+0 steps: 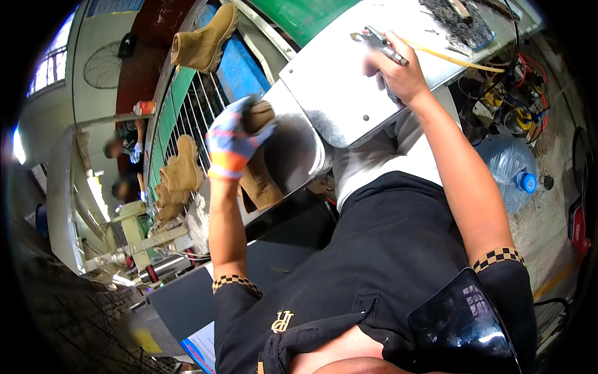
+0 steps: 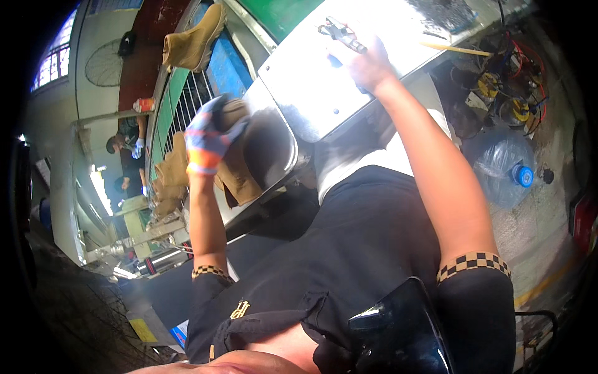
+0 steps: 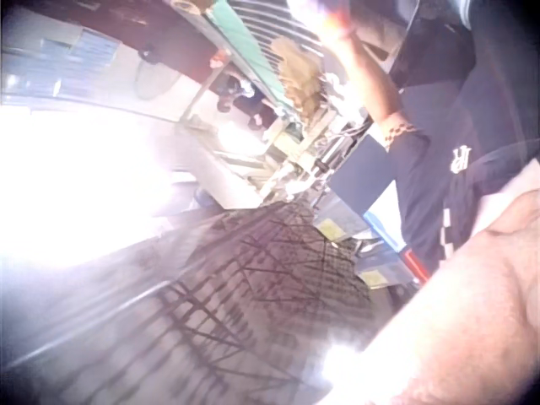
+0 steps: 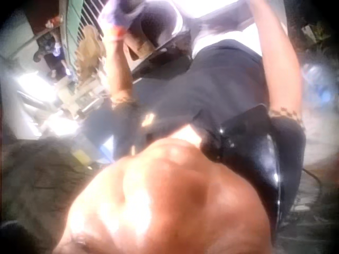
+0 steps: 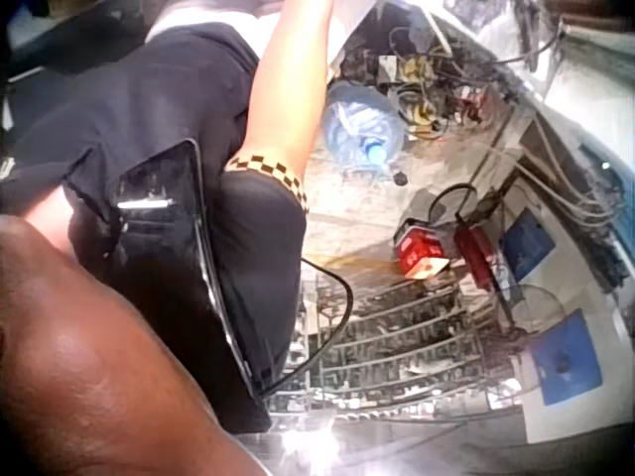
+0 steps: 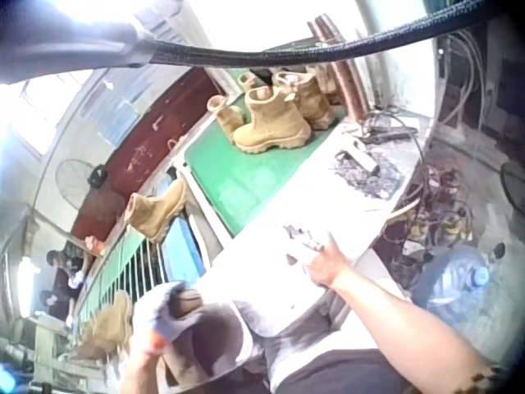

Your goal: The person cleans boots by hand and with a pressurized air tool, turning them over to work on the sides, soles, and heels before placing them back on a conveyor.

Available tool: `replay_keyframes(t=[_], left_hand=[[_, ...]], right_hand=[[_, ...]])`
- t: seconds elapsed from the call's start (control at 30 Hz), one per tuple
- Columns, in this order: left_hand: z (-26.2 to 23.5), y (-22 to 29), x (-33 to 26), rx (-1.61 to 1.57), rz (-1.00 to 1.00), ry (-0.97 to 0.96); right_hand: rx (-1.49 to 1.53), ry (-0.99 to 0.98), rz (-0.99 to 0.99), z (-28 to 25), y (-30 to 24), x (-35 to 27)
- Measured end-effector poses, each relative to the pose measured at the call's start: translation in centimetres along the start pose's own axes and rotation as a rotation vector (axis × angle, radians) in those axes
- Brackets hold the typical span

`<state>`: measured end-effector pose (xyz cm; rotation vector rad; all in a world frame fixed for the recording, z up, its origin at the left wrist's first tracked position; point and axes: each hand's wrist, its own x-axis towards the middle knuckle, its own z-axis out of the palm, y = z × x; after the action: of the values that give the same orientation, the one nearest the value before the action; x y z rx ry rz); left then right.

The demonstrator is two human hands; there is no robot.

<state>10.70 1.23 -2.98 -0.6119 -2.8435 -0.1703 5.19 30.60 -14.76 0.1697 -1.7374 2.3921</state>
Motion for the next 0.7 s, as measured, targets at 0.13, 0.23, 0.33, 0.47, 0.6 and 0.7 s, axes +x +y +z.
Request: replay_keyframes(t=[0.13, 0.23, 0.33, 0.47, 0.6, 0.7], left_hand=[[-7.1, -0.1, -1.6, -0.4, -0.24, 0.509], [-8.0, -2.6, -1.6, -0.512, -0.058, 0.749], [-5.3, -4.5, 1.0, -0.529, 0.076, 0.743], [-4.8, -2.7, 4.1, -0.593, 0.081, 0.682], [-5.5, -2.5, 5.7, -0.491, 0.187, 0.525], [-5.5, -1.8, 6.4, -0.564, 0.128, 0.506]], right_hand=[[-0.201, -0.151, -0.105, -3.6, 0.1, -1.0], [-0.27, -0.331, -0.283, -2.9, -1.0, -0.7], [-0.062, -0.419, -0.106, -0.2, -5.2, -1.7], [0.202, -0.507, -0.02, 1.9, -9.7, -1.3], [0.247, -0.561, -0.08, 4.2, -12.3, -0.5], [0.14, -0.57, -0.268, 6.4, -14.9, 0.8]])
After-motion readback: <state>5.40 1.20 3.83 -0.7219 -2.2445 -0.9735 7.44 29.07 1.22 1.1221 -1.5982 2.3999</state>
